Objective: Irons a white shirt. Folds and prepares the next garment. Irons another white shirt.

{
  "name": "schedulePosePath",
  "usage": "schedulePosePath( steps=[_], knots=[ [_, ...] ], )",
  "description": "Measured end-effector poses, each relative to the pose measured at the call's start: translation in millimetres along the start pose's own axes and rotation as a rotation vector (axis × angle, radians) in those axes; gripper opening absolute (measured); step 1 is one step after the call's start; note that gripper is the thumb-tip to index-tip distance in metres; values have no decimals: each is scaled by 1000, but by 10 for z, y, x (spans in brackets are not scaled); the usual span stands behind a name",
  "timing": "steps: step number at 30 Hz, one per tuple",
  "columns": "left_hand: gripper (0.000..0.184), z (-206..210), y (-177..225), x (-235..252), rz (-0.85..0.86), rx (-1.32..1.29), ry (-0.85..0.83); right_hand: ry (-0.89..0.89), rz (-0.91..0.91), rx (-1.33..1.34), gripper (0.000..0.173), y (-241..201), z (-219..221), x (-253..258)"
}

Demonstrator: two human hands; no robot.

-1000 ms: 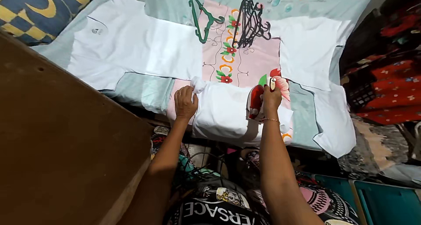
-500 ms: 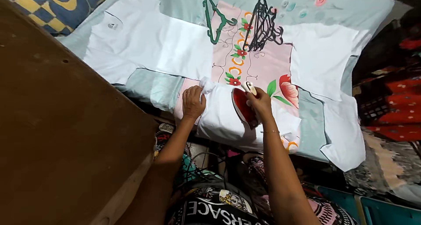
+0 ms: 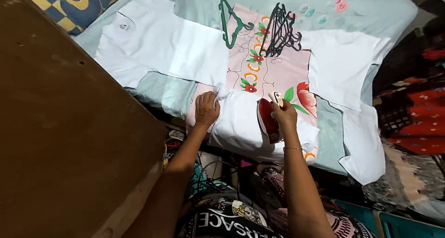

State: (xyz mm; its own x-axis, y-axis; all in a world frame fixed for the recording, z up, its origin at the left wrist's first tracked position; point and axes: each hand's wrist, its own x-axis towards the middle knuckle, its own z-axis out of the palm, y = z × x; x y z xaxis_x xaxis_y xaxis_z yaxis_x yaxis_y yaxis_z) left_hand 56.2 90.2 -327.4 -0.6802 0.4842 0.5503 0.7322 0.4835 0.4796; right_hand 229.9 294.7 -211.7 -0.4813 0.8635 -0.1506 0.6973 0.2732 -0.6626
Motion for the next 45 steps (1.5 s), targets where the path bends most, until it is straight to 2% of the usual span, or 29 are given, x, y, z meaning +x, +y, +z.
schedulePosePath(
  steps=[2, 6, 9, 14, 19, 22, 27, 30, 36, 41, 45],
  knots=[
    [28, -13, 4, 12, 2, -9, -21, 52, 27, 15, 42, 18, 19, 53],
    [28, -18, 0, -8, 0, -5, -31, 46, 2, 33, 47, -75, 77, 285],
    [32, -120, 23, 0, -25, -29, -144, 9, -23, 98, 47, -115, 77, 427],
    [35, -151, 20, 28, -26, -28, -189, -196, -38, 138, 46, 140, -176, -37],
    [35, -148, 17, 40, -9, -22, -159, -336, 17, 97, 37, 505, -674, -194],
    [36, -170, 62, 62, -6, -20, -162, -230, 54, 35, 36, 744, -1150, -185],
    [38, -225, 156, 92, -5, 16, -149, 115, 26, -217, 43, 888, -1719, 162],
    [38, -257, 213, 108, -16, 42, -159, 222, -1, -347, 48, 1079, -1605, 407],
    [37, -311, 282, 130, -37, 60, -187, 382, -209, -438, 36, 1864, -668, 662],
    [37, -265, 256, 102, -19, 77, -157, 320, -179, -397, 39, 1824, -653, 650],
    [36, -273, 281, 98, -22, 69, -146, 307, -236, -392, 30, 1790, -776, 593]
  ],
)
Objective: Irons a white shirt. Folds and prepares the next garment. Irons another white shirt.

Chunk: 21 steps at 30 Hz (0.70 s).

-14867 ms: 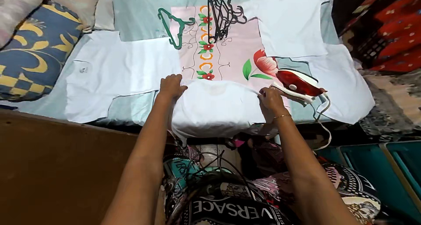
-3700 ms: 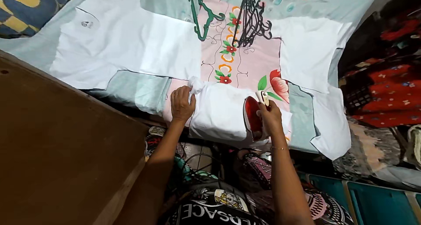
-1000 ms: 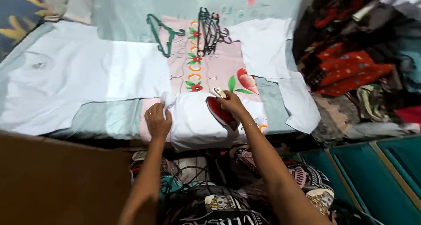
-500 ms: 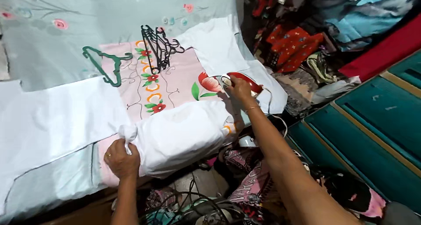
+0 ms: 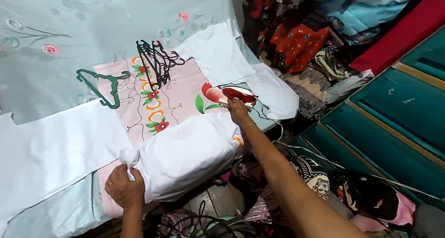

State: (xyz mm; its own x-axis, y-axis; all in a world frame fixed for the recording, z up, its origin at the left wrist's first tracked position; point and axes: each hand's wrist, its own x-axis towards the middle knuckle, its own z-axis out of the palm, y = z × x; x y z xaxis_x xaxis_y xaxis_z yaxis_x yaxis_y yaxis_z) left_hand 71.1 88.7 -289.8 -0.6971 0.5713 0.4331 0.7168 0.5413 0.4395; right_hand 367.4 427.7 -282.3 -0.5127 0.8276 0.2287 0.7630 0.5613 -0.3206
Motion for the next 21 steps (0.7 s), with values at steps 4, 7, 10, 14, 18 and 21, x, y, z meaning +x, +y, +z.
schedulePosePath(
  steps=[4, 7, 10, 14, 18, 21],
  knots=[
    [37, -4, -20, 0, -1, -15, -1, 293, -4, 124, 25, -1, -410, -167],
    [37, -2, -29, -3, 14, -13, 11, 449, 419, 196, 34, 320, -836, -284],
    [36, -19, -14, -2, 15, -18, 12, 248, 785, 207, 35, 727, -996, -478],
    [35, -50, 1, 8, -7, -67, -15, -150, 843, 96, 46, 975, -714, -658],
    [34, -168, 2, 70, -57, -141, -120, -219, 802, -36, 31, 944, -723, -676],
    [35, -255, 45, 157, -123, -191, -160, -333, 821, -85, 31, 926, -855, -672]
  ],
)
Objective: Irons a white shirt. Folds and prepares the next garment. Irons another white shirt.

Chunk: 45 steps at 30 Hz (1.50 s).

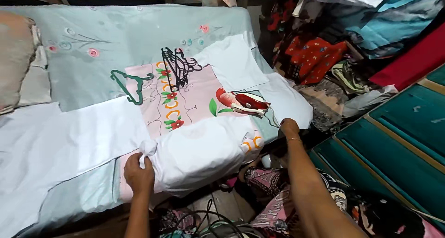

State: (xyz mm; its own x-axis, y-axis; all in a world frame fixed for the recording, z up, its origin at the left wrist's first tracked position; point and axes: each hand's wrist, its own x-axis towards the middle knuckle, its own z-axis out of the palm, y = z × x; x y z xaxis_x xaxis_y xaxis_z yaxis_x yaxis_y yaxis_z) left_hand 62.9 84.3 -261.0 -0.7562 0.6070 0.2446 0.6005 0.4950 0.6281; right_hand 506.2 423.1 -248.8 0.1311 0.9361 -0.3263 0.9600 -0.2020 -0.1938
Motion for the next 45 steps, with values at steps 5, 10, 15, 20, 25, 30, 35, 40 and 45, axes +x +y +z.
schedulePosePath(
  steps=[5, 10, 15, 20, 25, 30, 35, 40, 45],
  knots=[
    [55, -131, 139, 167, -163, -49, -93, -52, 45, 11, 34, -171, -424, -233],
    [84, -180, 411, 350, -346, 39, -211, -248, -510, 256, 27, -848, -577, -620],
    [47, -42, 260, 478, -332, 70, -246, -264, -845, 94, 42, -1655, 93, -706],
    [32, -66, 134, 545, -321, -103, -184, -241, -727, -105, 68, -1858, 470, -647],
    [24, -79, -138, 419, -158, -473, -36, -265, -807, -17, 36, -1705, 400, -666],
    [19, -558, 53, 102, 62, -475, -27, -216, -896, 331, 24, -929, -19, -858],
    [7, -992, 308, -94, 358, -663, -84, -140, -917, 550, 9, -91, -660, -1282],
    [16, -834, 676, 302, 310, -478, -181, -38, -784, 326, 22, -151, -925, -1190],
    [34, 153, 624, 920, -35, -246, -344, 3, -507, 67, 36, -676, -401, -695]
  ],
)
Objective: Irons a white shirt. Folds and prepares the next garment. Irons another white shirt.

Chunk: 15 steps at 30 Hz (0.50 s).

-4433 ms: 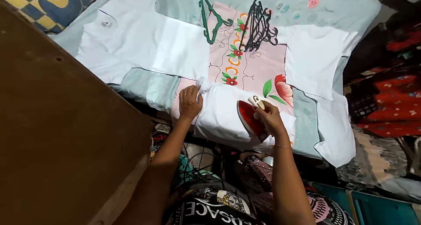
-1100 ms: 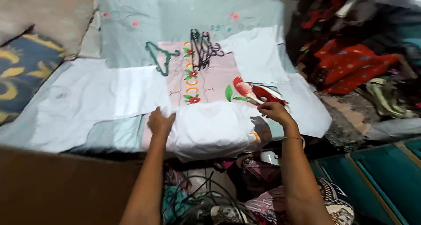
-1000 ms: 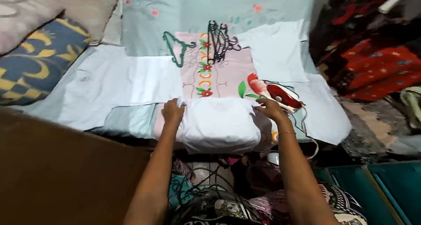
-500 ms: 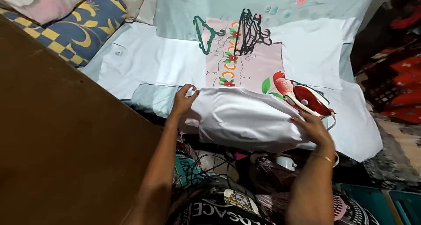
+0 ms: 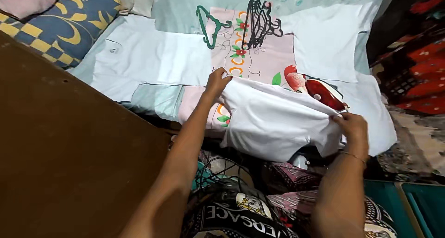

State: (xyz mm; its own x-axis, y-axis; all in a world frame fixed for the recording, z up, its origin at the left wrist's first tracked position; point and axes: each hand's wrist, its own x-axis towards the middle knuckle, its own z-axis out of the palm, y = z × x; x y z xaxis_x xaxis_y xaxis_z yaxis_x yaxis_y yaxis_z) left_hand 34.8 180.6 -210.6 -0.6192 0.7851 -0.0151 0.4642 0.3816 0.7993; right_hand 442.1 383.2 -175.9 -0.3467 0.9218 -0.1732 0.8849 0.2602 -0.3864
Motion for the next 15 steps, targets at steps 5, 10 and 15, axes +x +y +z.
schedulePosePath(
  steps=[5, 10, 15],
  knots=[
    [67, 334, -282, 142, -228, -169, -32, 43, 133, -75, 36, -59, 481, 125],
    [50, 217, -344, -78, -301, -245, -114, 142, 102, -3, 33, -257, 336, 10],
    [28, 303, -335, -108, -213, -196, -44, 193, -53, 26, 27, -537, 272, 300]
  ],
)
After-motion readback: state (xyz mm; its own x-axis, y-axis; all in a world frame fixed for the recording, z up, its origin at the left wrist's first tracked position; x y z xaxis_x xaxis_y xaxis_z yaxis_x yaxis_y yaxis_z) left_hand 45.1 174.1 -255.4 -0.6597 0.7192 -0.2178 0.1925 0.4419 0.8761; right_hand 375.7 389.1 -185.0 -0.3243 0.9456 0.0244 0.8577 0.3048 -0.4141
